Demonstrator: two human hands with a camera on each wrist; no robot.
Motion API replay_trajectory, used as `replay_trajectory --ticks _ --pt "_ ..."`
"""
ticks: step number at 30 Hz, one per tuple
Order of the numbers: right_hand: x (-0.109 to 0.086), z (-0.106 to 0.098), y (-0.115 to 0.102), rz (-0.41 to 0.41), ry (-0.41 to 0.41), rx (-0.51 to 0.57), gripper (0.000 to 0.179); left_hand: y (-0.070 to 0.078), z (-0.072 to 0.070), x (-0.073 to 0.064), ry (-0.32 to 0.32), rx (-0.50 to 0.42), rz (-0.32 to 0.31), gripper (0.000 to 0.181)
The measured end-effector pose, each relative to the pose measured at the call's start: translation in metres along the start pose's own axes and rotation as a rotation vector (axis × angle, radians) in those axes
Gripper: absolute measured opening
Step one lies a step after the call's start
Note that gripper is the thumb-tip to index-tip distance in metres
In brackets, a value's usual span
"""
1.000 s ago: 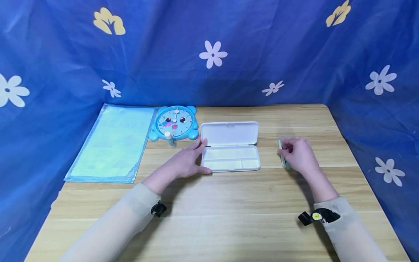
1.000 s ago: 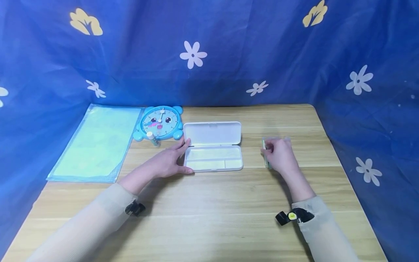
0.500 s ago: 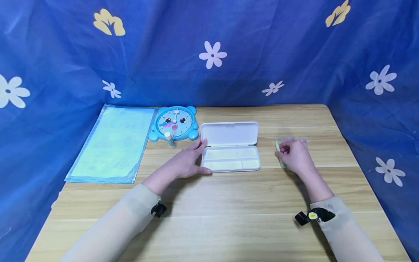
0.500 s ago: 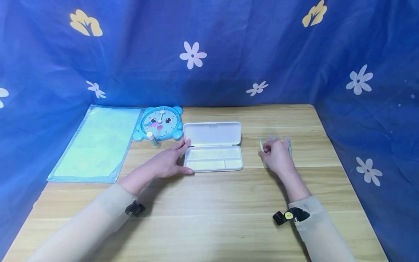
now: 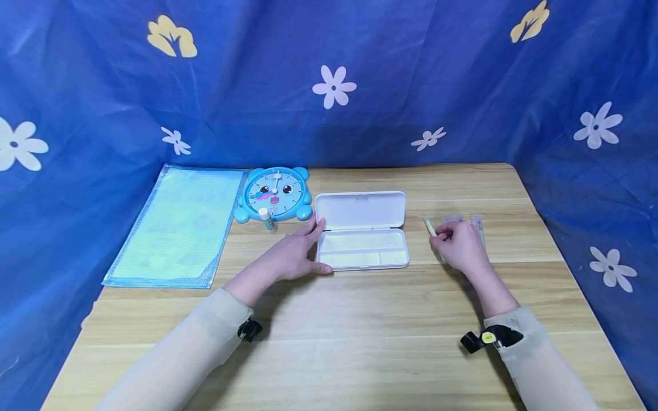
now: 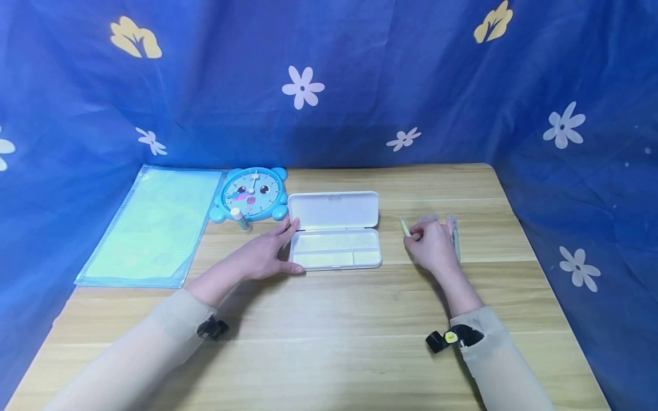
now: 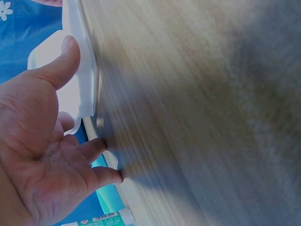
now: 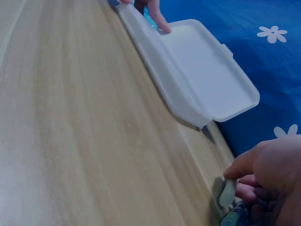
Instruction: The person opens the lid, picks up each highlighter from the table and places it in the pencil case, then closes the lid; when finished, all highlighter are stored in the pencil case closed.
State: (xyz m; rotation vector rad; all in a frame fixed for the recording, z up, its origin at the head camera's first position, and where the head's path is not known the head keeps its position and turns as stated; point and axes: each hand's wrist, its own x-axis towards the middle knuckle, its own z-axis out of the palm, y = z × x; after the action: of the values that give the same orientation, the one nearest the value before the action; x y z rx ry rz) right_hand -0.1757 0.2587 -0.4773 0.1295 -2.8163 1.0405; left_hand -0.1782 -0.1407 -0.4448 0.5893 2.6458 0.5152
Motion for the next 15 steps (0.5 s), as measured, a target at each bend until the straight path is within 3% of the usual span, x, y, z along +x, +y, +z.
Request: replay_trajectory --ticks 3,9,15 --pt "-0.001 -0.004 -0.004 0.001 0.009 0.055 0.014 0.0 0.0 0.0 0.002 0.002 0.001 0.12" --pt "0.003 -0.014 -0.013 -0.099 0.029 0.173 0.015 0.002 0.0 0.001 -0.007 0.008 -0.011 0.12" --pt "0.006 -0.023 -0.03 -0.128 0.014 0.2 0.016 0.001 -0.002 -0.001 -0.006 -0.002 -0.002 0.121"
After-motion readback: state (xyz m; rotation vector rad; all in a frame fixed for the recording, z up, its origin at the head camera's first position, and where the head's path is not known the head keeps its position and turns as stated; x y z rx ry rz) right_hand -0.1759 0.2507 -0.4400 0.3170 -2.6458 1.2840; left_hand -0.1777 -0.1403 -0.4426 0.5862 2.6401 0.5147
